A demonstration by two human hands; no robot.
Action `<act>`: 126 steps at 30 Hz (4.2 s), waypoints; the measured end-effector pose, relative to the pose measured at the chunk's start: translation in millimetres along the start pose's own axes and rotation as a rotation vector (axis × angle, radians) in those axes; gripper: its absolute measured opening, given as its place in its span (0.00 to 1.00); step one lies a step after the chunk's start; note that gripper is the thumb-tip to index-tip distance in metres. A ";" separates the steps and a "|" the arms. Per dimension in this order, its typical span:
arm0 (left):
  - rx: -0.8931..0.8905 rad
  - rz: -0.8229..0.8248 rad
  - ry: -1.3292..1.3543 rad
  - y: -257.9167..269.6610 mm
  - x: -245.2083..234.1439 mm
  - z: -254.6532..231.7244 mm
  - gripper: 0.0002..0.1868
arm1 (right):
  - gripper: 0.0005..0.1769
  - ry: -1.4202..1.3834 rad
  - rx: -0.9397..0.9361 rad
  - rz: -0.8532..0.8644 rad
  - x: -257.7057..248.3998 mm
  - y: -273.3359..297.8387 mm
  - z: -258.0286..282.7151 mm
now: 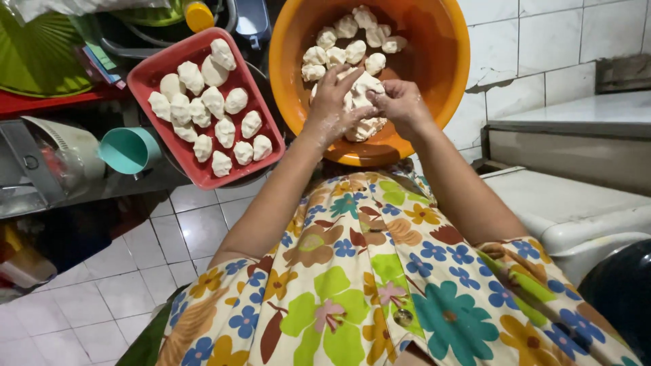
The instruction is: The person pinches off small pieces of white dough from a large mass in an orange basin and rolls them into small balls by hand.
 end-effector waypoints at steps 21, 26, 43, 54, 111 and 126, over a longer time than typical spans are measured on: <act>-0.335 0.324 0.842 -5.5 0.6 -0.8 0.53 | 0.11 -0.084 0.121 -0.065 -10.0 -4.4 40.0; -0.444 0.205 0.387 -8.8 0.8 10.1 0.36 | 0.12 -0.022 0.063 0.117 5.4 15.0 60.0; -0.734 0.018 1.581 3.7 9.9 26.3 0.28 | 0.06 -0.341 0.099 0.028 -1.1 13.4 51.2; -0.655 -0.072 1.094 11.0 10.6 69.9 0.34 | 0.09 0.038 0.008 -0.104 -55.9 21.1 27.0; -0.799 0.015 1.417 -172.3 135.4 151.4 0.20 | 0.27 0.424 -0.107 -0.417 -1.5 -31.9 -54.1; -0.559 -0.085 0.661 -33.8 7.2 103.0 0.17 | 0.20 -0.603 0.288 -0.121 -39.3 8.1 -10.5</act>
Point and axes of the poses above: each hand's wrist, its own y-axis away from the middle knuckle, its own x-axis out of the palm, z = x × y, the point moved 3 cm from there along -y, towards the middle knuckle, and after that the axes turned 3 degrees about -z, right-handed, at the moved point
